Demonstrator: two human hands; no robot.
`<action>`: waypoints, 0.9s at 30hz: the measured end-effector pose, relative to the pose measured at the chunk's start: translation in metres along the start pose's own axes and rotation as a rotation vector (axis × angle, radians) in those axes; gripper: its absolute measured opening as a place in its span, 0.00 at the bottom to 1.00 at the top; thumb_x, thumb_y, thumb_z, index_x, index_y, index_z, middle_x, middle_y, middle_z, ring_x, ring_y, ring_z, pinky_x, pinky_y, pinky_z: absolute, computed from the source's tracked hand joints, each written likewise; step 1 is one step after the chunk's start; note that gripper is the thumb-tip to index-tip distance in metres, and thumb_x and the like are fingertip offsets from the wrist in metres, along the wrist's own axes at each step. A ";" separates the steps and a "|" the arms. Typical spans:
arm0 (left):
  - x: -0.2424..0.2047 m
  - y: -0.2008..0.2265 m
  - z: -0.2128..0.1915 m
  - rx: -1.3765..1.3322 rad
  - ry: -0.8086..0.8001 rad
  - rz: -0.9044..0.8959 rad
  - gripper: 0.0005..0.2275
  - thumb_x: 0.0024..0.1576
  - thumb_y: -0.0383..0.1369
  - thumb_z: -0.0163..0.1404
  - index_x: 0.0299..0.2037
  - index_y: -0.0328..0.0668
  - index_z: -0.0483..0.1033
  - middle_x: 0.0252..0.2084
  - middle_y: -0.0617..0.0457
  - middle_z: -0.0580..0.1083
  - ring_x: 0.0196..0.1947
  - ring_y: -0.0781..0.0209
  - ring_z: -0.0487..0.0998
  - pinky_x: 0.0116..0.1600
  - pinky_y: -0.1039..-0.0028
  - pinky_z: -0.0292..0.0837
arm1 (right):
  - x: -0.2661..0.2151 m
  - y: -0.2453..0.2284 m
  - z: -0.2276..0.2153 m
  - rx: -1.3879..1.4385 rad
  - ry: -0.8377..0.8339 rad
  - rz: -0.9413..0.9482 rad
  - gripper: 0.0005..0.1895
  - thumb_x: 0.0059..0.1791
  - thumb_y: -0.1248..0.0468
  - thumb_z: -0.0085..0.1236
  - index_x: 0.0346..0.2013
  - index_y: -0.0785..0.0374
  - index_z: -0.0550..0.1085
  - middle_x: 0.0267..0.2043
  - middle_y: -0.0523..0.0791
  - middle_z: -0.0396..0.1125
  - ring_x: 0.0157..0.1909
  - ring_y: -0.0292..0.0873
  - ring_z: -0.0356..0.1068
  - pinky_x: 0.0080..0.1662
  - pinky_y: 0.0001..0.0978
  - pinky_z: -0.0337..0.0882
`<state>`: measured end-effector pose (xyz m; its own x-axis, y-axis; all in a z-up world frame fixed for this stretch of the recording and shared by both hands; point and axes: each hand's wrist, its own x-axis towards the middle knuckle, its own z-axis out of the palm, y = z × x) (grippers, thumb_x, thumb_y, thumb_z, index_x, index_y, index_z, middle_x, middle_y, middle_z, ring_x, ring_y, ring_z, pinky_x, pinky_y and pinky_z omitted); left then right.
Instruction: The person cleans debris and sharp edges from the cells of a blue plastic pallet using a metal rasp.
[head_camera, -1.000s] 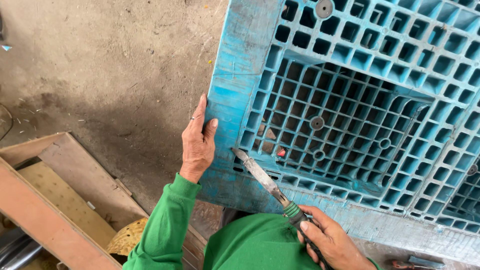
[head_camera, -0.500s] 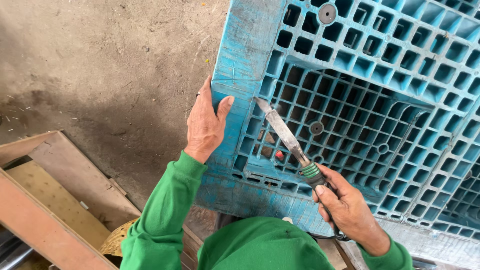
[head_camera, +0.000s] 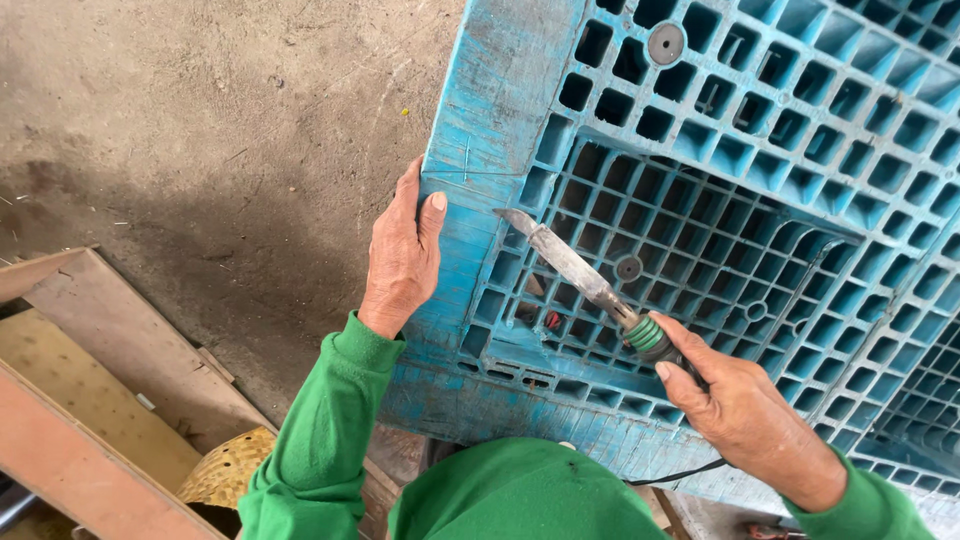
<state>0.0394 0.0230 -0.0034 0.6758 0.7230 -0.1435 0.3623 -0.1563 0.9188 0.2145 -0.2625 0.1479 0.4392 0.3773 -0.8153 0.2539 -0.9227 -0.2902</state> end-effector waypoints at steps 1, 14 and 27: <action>0.000 0.000 0.000 -0.002 0.000 0.013 0.23 0.71 0.44 0.40 0.70 0.36 0.61 0.58 0.35 0.76 0.56 0.40 0.80 0.57 0.60 0.74 | 0.001 0.002 0.000 -0.018 -0.027 0.038 0.34 0.54 0.50 0.53 0.76 0.42 0.64 0.20 0.46 0.58 0.22 0.38 0.57 0.27 0.32 0.66; 0.000 0.001 0.002 0.095 0.059 0.130 0.23 0.73 0.40 0.40 0.72 0.31 0.58 0.65 0.33 0.71 0.64 0.38 0.74 0.64 0.60 0.71 | 0.021 0.019 -0.019 0.362 -0.245 0.160 0.34 0.51 0.49 0.48 0.74 0.43 0.63 0.27 0.42 0.66 0.18 0.35 0.63 0.21 0.29 0.66; 0.003 0.005 0.002 0.015 0.022 0.064 0.24 0.71 0.41 0.42 0.72 0.32 0.59 0.60 0.33 0.74 0.57 0.42 0.79 0.57 0.63 0.74 | 0.017 0.014 -0.011 0.362 -0.242 0.155 0.35 0.51 0.50 0.49 0.75 0.42 0.61 0.27 0.41 0.67 0.17 0.35 0.63 0.21 0.31 0.66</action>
<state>0.0441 0.0231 -0.0003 0.6835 0.7260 -0.0763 0.3289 -0.2129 0.9201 0.2347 -0.2681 0.1356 0.2232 0.2433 -0.9439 -0.1349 -0.9513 -0.2771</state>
